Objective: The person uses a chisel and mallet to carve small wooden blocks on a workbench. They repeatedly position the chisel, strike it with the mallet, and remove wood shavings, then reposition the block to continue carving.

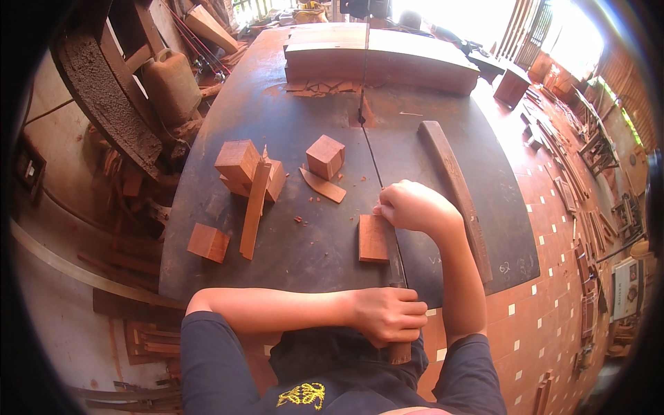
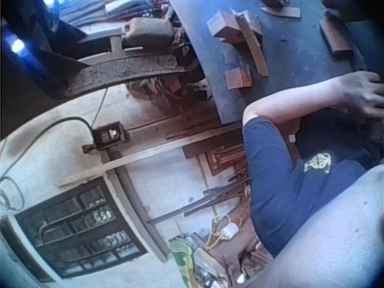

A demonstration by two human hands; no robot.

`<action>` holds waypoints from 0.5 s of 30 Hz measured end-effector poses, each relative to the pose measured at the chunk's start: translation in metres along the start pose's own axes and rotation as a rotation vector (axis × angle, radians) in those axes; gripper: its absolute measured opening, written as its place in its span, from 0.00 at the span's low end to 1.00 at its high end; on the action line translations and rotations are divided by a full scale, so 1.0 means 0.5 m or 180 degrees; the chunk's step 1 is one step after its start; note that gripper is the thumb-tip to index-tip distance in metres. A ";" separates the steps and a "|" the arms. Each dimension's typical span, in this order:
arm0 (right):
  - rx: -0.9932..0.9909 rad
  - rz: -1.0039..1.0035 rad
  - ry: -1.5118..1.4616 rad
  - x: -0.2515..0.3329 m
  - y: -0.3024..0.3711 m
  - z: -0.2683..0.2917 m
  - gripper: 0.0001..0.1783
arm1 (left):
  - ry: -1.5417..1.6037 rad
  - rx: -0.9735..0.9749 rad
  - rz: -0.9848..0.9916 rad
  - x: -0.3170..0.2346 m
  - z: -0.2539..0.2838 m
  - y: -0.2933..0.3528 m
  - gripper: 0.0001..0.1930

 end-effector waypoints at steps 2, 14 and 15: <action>-0.0020 -0.0010 -0.0012 0.001 0.000 0.000 0.16 | -0.0013 -0.0007 0.0005 -0.001 0.000 0.000 0.15; -0.0038 0.0007 -0.0020 0.002 0.001 -0.001 0.16 | 0.0025 0.0028 0.0026 0.000 -0.002 0.002 0.14; -0.0035 0.0002 -0.0017 0.002 0.001 -0.002 0.16 | 0.0026 0.0017 0.0021 0.000 -0.003 0.002 0.14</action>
Point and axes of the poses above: each hand's wrist, its own y-axis away from the middle knuckle, its own z-axis out of the back of the hand, x = y × z, the point moved 2 cm from there along -y, towards the middle knuckle, and after that the axes turned 10 degrees about y, right-handed, at the moved point
